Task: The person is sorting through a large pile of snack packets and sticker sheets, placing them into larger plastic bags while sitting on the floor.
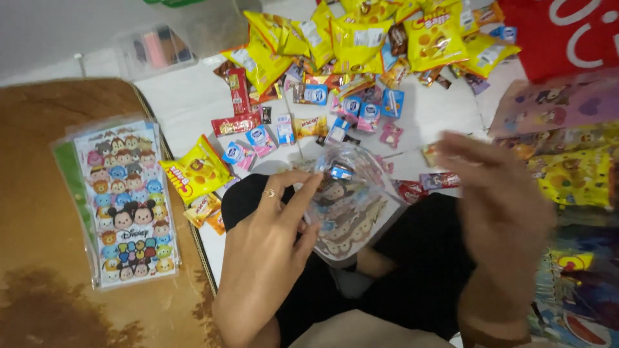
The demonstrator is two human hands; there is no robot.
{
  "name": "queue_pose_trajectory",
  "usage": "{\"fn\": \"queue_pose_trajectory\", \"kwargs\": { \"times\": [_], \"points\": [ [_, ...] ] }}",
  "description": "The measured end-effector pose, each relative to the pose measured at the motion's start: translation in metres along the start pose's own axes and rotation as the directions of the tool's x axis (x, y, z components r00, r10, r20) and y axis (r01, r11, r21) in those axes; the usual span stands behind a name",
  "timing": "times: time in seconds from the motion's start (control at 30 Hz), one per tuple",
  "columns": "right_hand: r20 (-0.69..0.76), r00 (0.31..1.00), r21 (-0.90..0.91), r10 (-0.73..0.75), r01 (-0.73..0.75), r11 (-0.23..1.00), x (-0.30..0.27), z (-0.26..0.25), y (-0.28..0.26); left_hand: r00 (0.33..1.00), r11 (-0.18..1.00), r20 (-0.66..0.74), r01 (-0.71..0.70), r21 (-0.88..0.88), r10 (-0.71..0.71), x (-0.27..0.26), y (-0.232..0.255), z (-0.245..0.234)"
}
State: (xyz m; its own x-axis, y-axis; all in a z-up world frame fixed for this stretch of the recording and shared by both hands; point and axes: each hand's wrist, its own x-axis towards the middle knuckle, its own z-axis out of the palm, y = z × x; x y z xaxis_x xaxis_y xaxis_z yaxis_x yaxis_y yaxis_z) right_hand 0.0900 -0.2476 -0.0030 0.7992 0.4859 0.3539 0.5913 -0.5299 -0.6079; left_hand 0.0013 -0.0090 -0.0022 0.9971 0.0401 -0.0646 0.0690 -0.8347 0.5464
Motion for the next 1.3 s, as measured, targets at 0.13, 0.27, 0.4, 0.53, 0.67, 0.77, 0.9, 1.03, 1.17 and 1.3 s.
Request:
{"fn": "queue_pose_trajectory", "kwargs": {
  "times": [0.13, 0.27, 0.4, 0.53, 0.67, 0.77, 0.9, 1.03, 1.17, 1.3],
  "points": [
    [-0.189, 0.981, 0.074, 0.045, -0.031, 0.997, -0.008, -0.005, 0.026, 0.999, 0.999, -0.019, -0.043, -0.028, 0.043, 0.0, 0.0, 0.0],
    [-0.143, 0.987, 0.074, 0.071, -0.061, 0.995, -0.023, 0.0, 0.058, 0.999, 1.0, -0.016, -0.029, 0.012, 0.029, 0.0, -0.002, 0.0],
    [-0.132, 0.986, 0.076, 0.106, -0.096, 0.992, -0.029, 0.011, 0.07, 1.0, 1.0, -0.005, -0.011, 0.011, 0.011, 0.0, -0.002, -0.001],
    [-0.126, 0.976, 0.115, 0.175, -0.161, 0.98, -0.032, 0.016, 0.078, 1.0, 1.0, -0.012, -0.017, 0.001, 0.017, 0.0, -0.003, 0.0],
    [-0.113, 0.973, 0.169, 0.199, -0.179, 0.969, -0.038, 0.019, 0.089, 1.0, 1.0, -0.014, -0.02, -0.005, 0.02, 0.001, -0.003, 0.0],
    [-0.106, 0.969, 0.159, 0.224, -0.206, 0.966, -0.039, 0.021, 0.091, 1.0, 1.0, -0.009, -0.012, -0.007, 0.012, 0.001, -0.003, 0.0],
    [-0.128, 0.951, 0.213, 0.28, -0.25, 0.945, -0.036, 0.026, 0.091, 1.0, 1.0, 0.002, 0.009, 0.001, -0.009, 0.001, -0.003, 0.0],
    [-0.125, 0.939, 0.286, 0.321, -0.275, 0.918, -0.028, 0.039, 0.104, 1.0, 0.999, -0.011, -0.002, 0.032, 0.002, 0.001, -0.004, -0.001],
    [-0.08, 0.965, 0.233, 0.248, -0.224, 0.946, -0.005, 0.075, 0.171, 0.999, 0.999, -0.041, -0.027, 0.023, 0.028, 0.003, -0.008, 0.003],
    [0.049, 0.913, 0.142, 0.404, -0.407, 0.902, 0.029, 0.141, 0.258, 0.999, 0.997, -0.023, -0.042, 0.064, 0.043, 0.007, -0.013, 0.003]
  ]
}}
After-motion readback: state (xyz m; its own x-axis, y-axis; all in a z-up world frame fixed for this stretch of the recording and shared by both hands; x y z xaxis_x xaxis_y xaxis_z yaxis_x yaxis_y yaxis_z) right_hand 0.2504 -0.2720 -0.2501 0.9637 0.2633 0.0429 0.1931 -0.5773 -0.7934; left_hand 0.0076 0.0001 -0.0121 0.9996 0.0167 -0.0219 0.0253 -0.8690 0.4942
